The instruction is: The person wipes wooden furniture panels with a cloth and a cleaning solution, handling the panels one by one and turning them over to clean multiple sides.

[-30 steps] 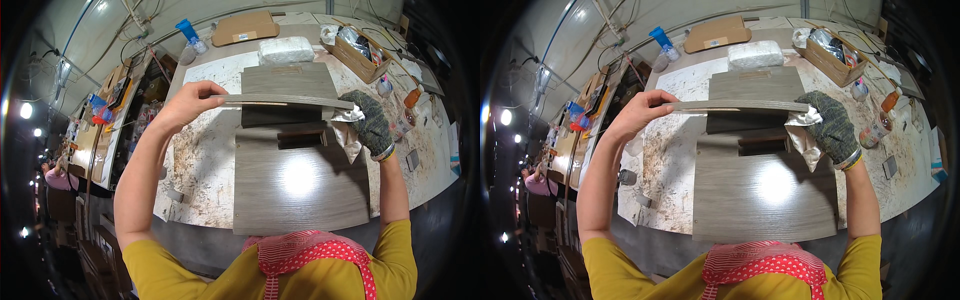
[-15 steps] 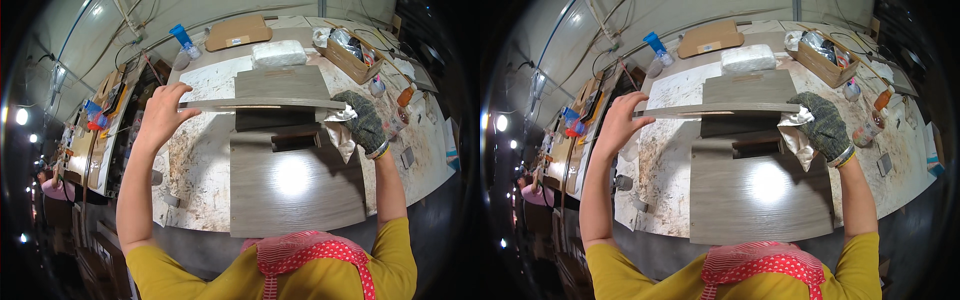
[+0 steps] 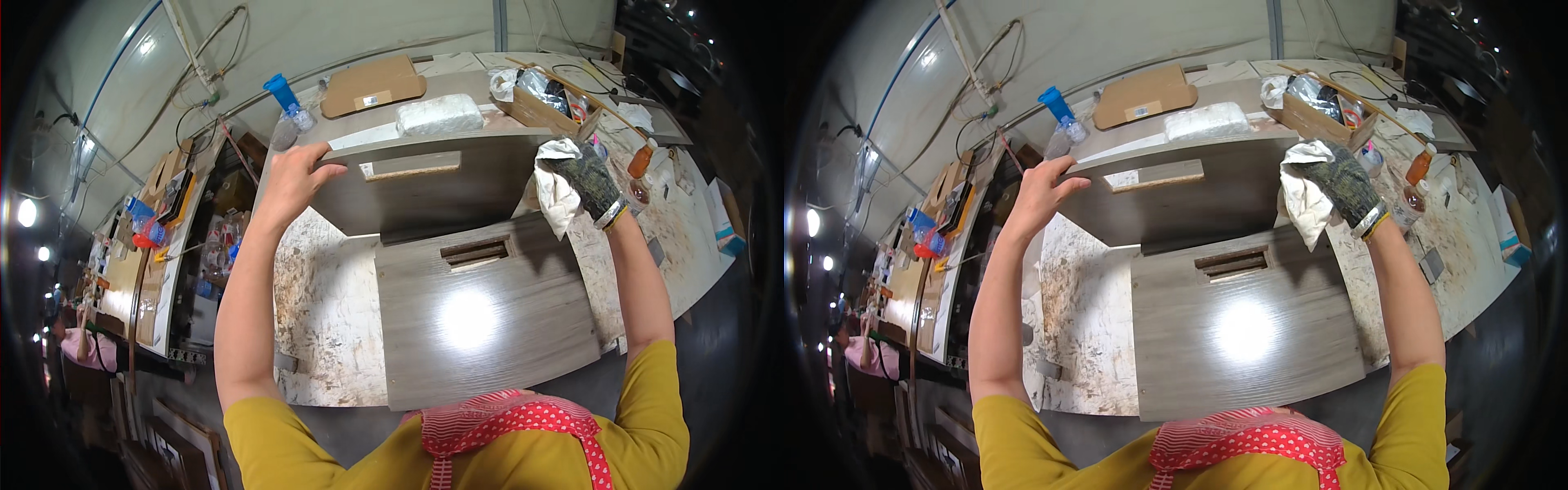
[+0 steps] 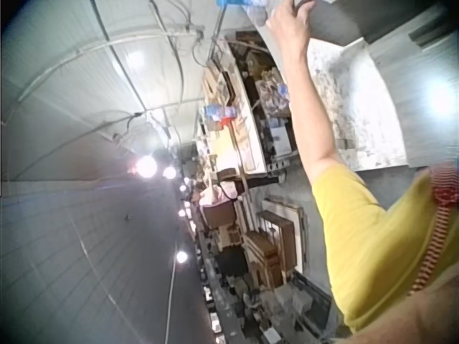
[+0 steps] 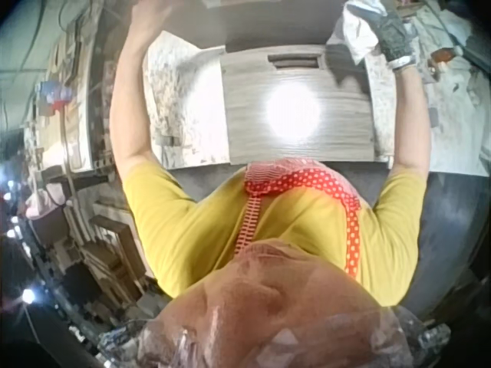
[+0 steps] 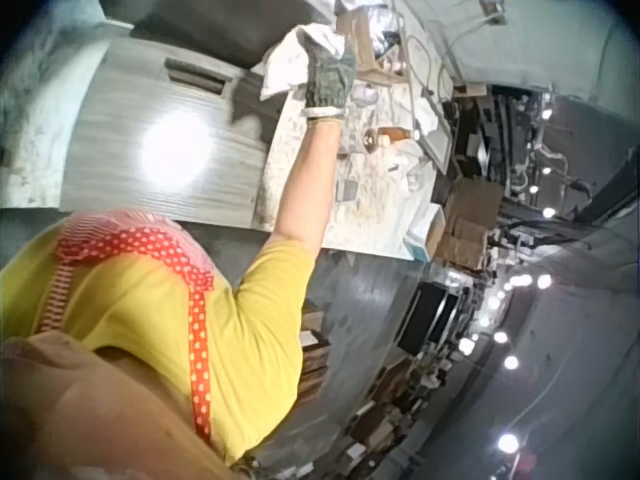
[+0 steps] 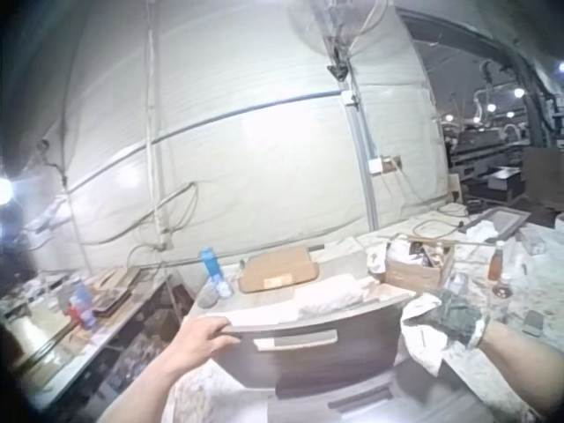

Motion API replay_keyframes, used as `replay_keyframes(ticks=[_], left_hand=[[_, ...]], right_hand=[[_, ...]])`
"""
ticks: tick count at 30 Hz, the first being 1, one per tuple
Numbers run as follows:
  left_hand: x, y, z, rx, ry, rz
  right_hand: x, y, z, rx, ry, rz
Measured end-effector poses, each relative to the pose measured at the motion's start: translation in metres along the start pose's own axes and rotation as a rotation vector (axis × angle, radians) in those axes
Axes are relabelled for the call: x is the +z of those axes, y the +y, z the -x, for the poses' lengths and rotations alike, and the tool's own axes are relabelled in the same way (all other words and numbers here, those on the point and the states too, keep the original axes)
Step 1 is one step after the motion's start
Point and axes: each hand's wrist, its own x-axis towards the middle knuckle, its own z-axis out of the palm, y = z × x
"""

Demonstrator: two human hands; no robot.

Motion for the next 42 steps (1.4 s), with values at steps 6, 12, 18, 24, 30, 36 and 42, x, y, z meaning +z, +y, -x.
replay_keyframes(ticks=[6,12,18,24,30,36,42], left_hand=[[0.007,-0.017,-0.024,0.041,-0.009,-0.063],[0.006,-0.014,-0.029,0.008,-0.021,-0.103],[0.006,-0.016,-0.03,-0.051,-0.049,-0.093],[0.005,-0.01,-0.019,-0.051,-0.042,-0.085],[0.019,-0.021,-0.029,-0.013,-0.042,-0.003],[0.007,-0.063,-0.025,-0.137,-0.158,0.237],[0.019,-0.027,-0.028,-0.104,-0.18,0.346]], right_hand=[[-0.017,0.014,0.071,0.665,0.156,-0.708],[-0.004,0.073,0.161,0.746,0.554,-1.041],[0.061,0.045,0.192,0.923,0.004,-0.257],[0.041,0.011,0.18,0.787,0.348,-0.106],[0.082,-0.001,0.214,0.71,-0.293,-0.025],[0.055,0.016,0.212,0.941,-0.015,-0.235],[0.028,0.051,0.25,1.114,0.448,-0.3]])
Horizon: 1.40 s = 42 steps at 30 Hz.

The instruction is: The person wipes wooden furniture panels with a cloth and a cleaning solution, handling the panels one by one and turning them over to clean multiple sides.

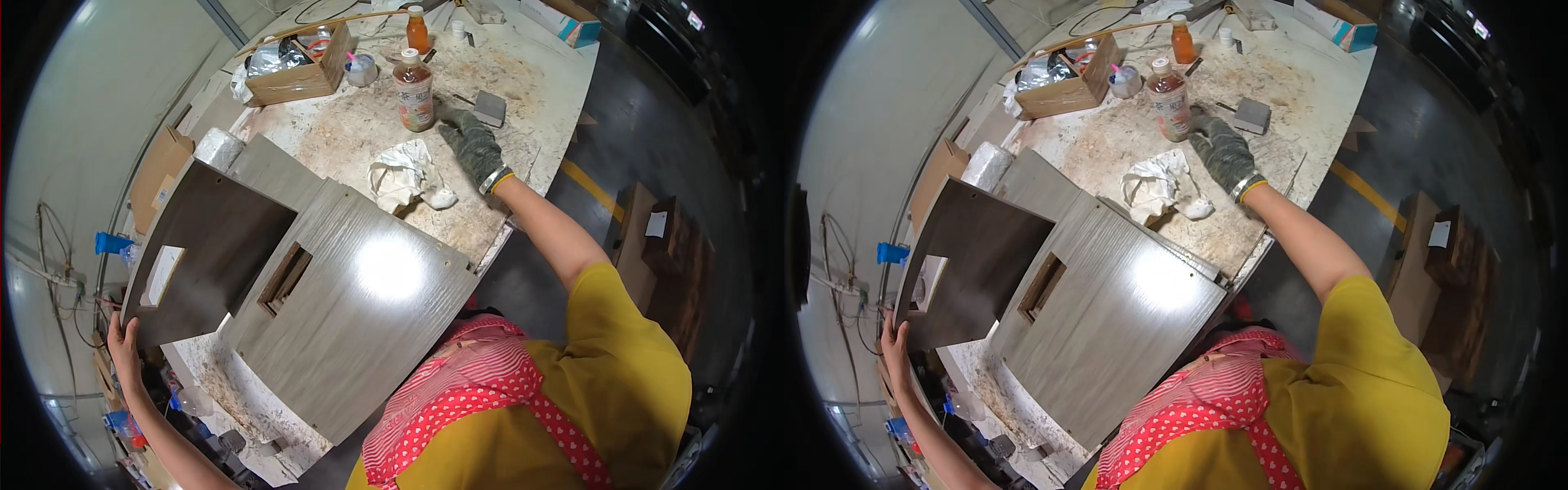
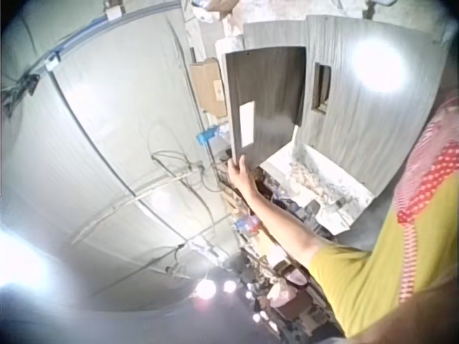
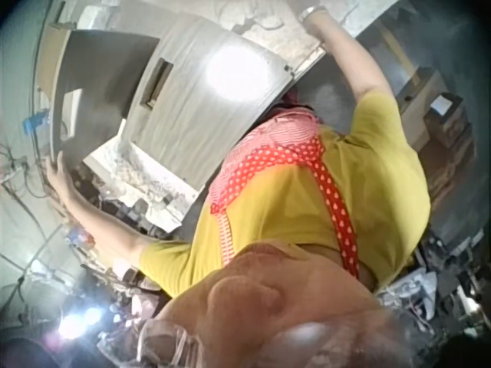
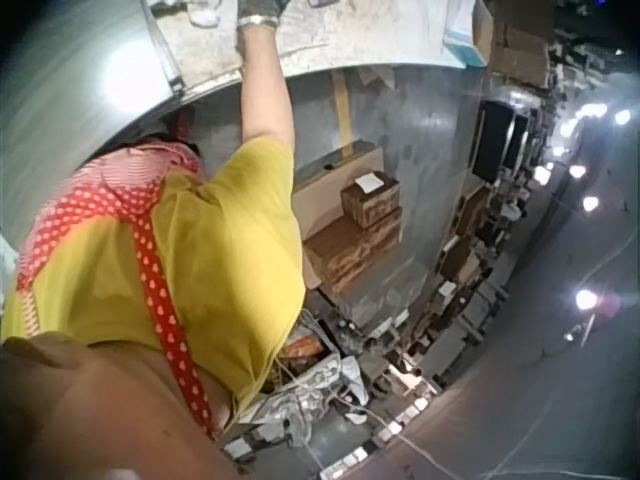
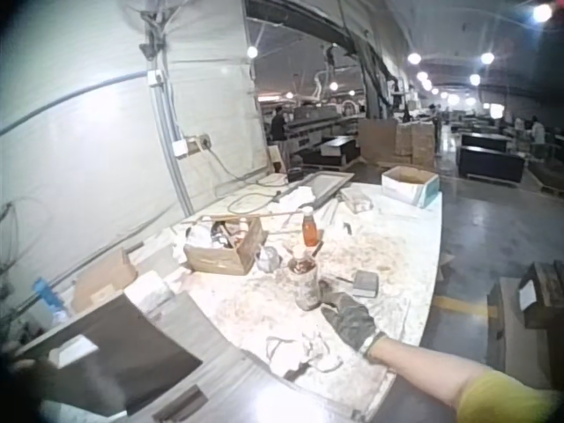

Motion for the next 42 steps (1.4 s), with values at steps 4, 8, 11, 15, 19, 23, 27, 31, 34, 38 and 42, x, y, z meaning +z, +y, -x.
replay_keyframes(ticks=[4,8,11,15,19,23,27,31,34,38,42], left_hand=[[0.001,0.012,0.001,-0.012,-0.018,-0.035],[-0.005,0.01,0.005,-0.04,0.071,-0.109],[0.006,0.008,-0.008,-0.031,0.028,-0.037],[-0.003,0.024,-0.006,-0.08,-0.004,-0.111],[-0.001,0.026,-0.011,-0.11,0.002,-0.101],[-0.003,0.031,-0.011,-0.121,0.01,-0.149],[-0.009,0.019,-0.002,-0.177,0.024,-0.098],[-0.003,0.029,-0.008,-0.107,0.052,-0.223],[-0.005,0.014,-0.006,-0.086,0.082,-0.213],[0.009,0.007,-0.023,-0.034,0.088,-0.182],[-0.025,-0.04,-0.019,-0.051,0.164,-0.069]], right_hand=[[0.042,-0.031,0.016,-0.627,-0.283,0.351],[0.058,-0.024,0.029,-0.622,-0.607,0.333],[0.047,-0.016,0.015,-0.339,-0.628,0.053],[0.025,0.017,-0.036,-0.116,0.044,-0.177],[0.021,0.047,-0.064,0.113,0.079,-0.125],[0.056,0.047,-0.08,0.128,0.001,-0.474],[0.067,0.011,-0.085,0.087,-0.042,-0.268],[0.069,0.073,-0.109,0.046,-0.03,-0.176],[0.041,0.042,-0.096,0.065,-0.08,-0.211],[-0.027,-0.018,-0.068,-0.105,-0.311,0.128],[-0.049,-0.064,-0.044,-0.206,-0.483,0.525]])
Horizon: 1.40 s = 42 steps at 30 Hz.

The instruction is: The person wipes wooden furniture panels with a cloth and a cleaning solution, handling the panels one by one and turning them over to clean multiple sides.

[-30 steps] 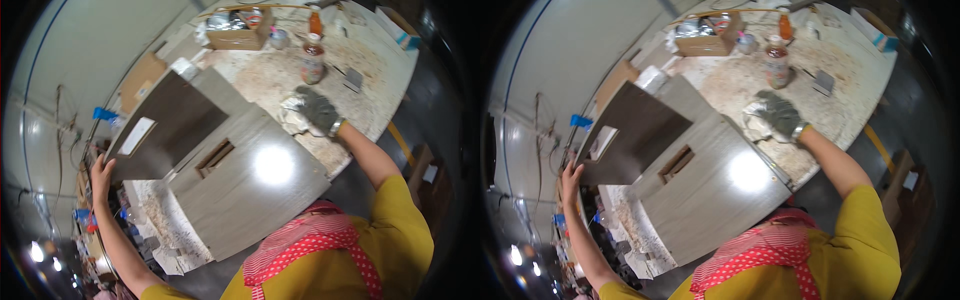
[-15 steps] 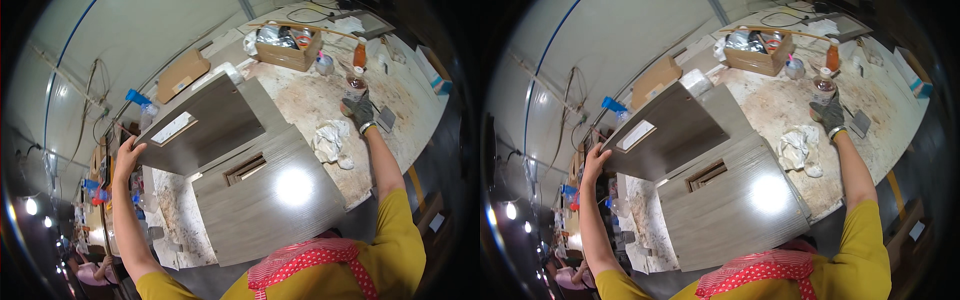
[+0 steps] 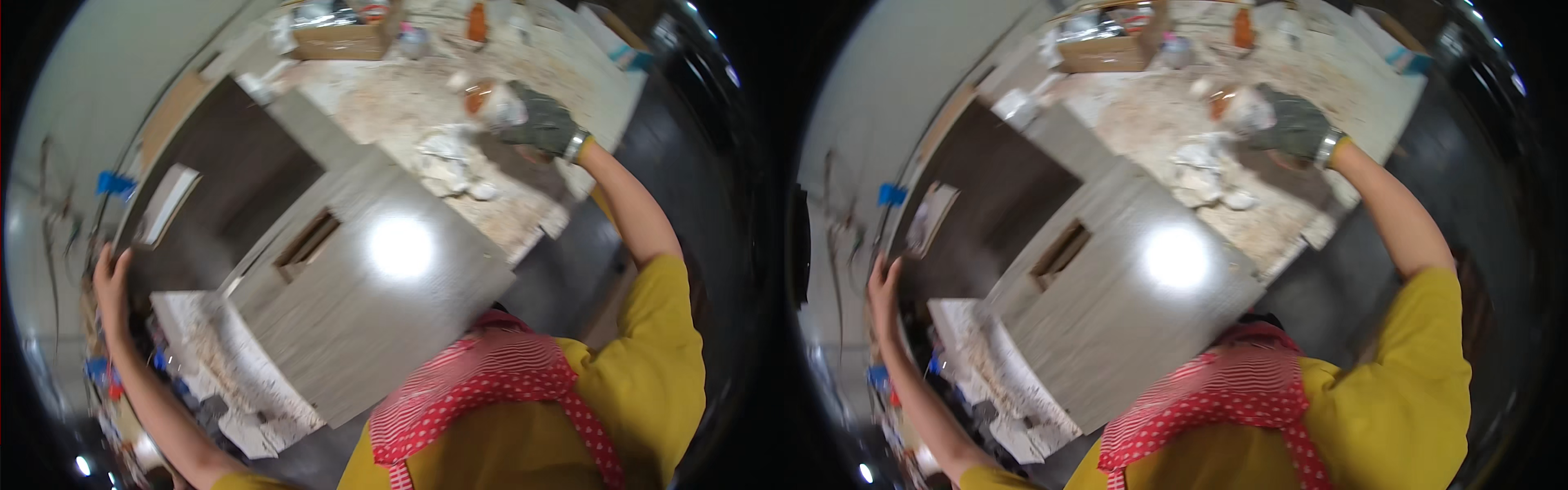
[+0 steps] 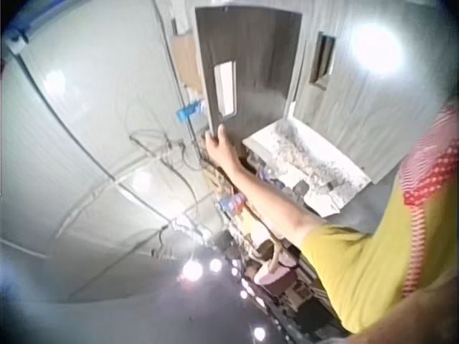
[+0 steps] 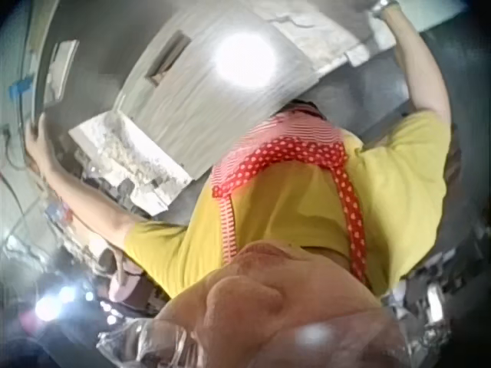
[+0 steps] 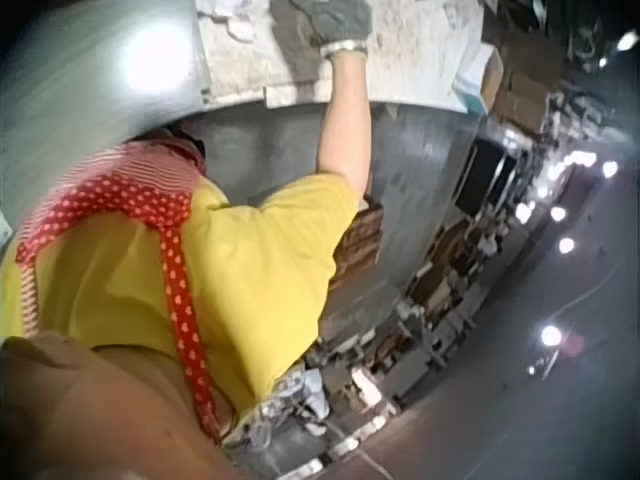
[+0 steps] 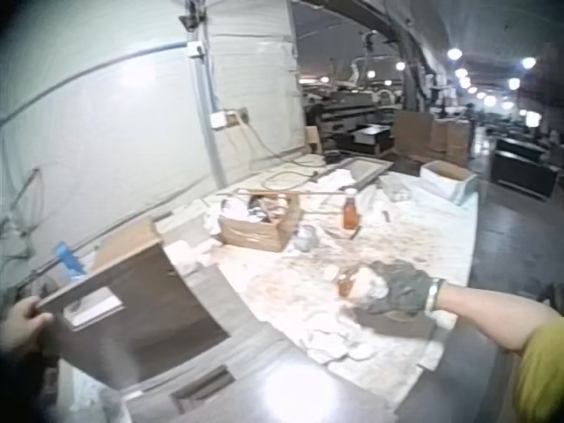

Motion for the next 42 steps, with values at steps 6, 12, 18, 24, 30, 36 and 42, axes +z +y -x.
replay_keyframes(ticks=[6,12,18,24,30,36,42], left_hand=[[0.02,-0.001,-0.008,0.054,0.039,0.023],[0.024,0.008,0.001,0.104,0.027,0.063],[0.021,0.012,0.004,0.127,0.036,-0.056],[0.026,0.008,0.0,0.146,0.097,-0.043],[0.024,0.019,0.007,0.163,0.091,-0.113],[0.023,0.025,0.01,0.139,0.049,-0.118],[0.026,0.013,0.005,0.137,0.153,-0.148]], right_hand=[[0.003,-0.016,0.021,-0.183,-0.282,0.274],[0.006,-0.034,0.015,-0.209,-0.413,0.484],[0.009,-0.051,-0.005,-0.244,-0.47,0.64],[0.02,-0.071,-0.021,-0.378,-0.577,0.783],[0.041,-0.087,-0.023,-0.453,-0.532,0.762],[0.044,-0.074,-0.021,-0.433,-0.531,0.783],[0.003,-0.076,-0.021,-0.353,-0.552,0.727]])
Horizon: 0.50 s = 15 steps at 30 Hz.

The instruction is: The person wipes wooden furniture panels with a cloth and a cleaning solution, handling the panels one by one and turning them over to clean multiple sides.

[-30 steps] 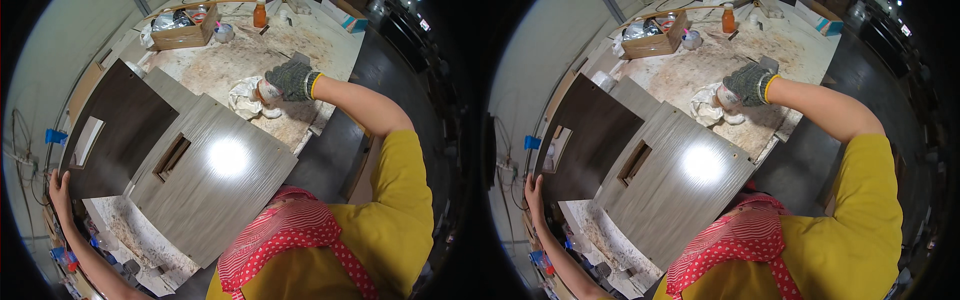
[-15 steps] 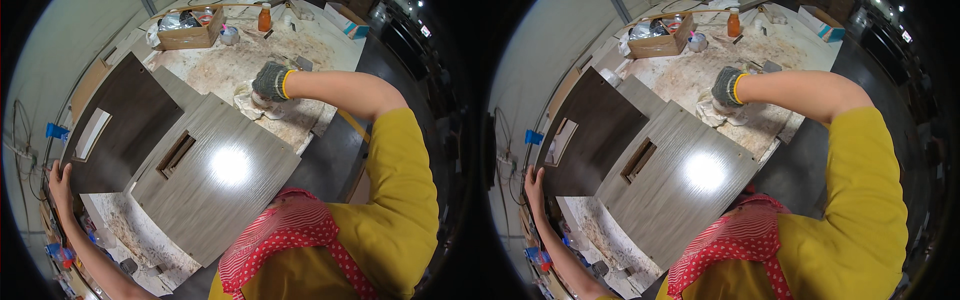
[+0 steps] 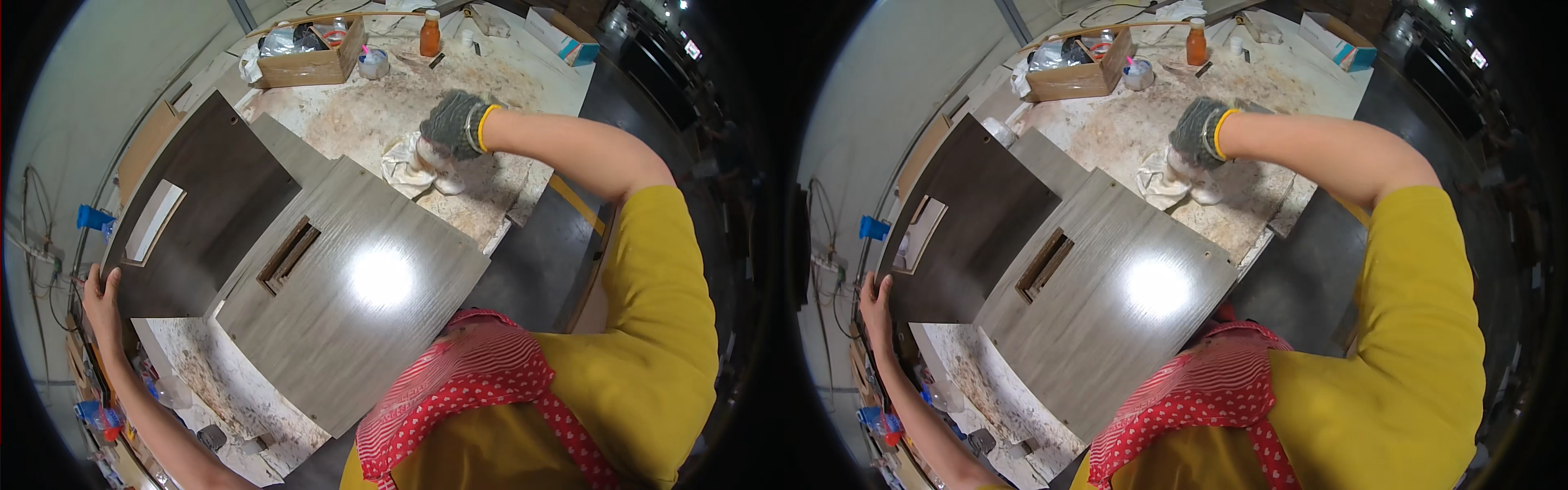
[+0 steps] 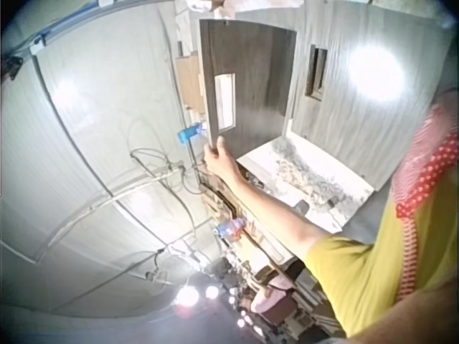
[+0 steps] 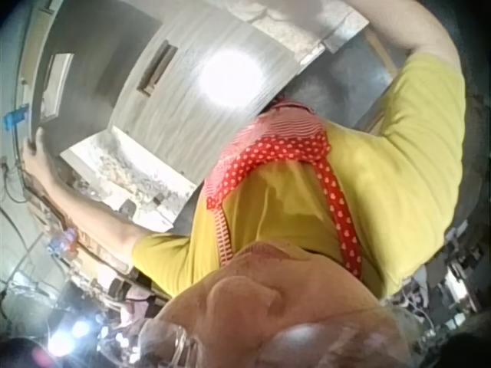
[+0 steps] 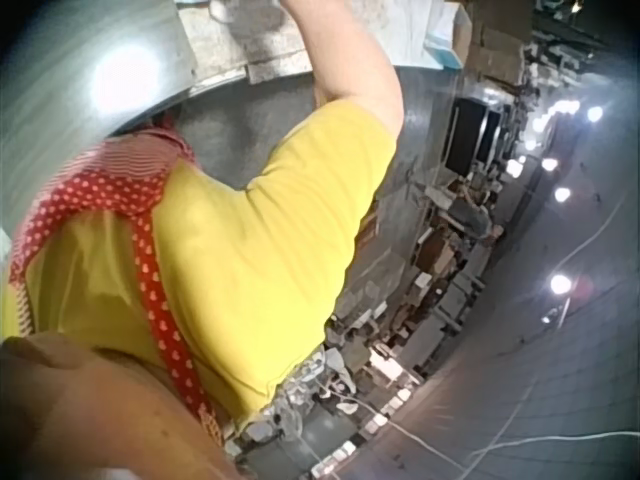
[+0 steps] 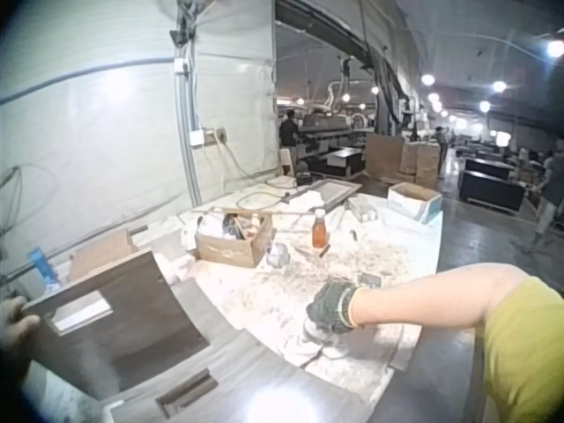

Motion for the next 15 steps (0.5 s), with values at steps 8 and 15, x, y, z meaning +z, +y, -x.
replay_keyframes(ticks=[8,15], left_hand=[[-0.003,-0.008,-0.006,-0.081,-0.081,0.062],[-0.004,0.004,-0.002,-0.049,-0.069,-0.03]], right_hand=[[-0.01,0.014,-0.012,0.064,0.057,0.1],[0.004,0.002,-0.042,-0.014,-0.02,0.132]])
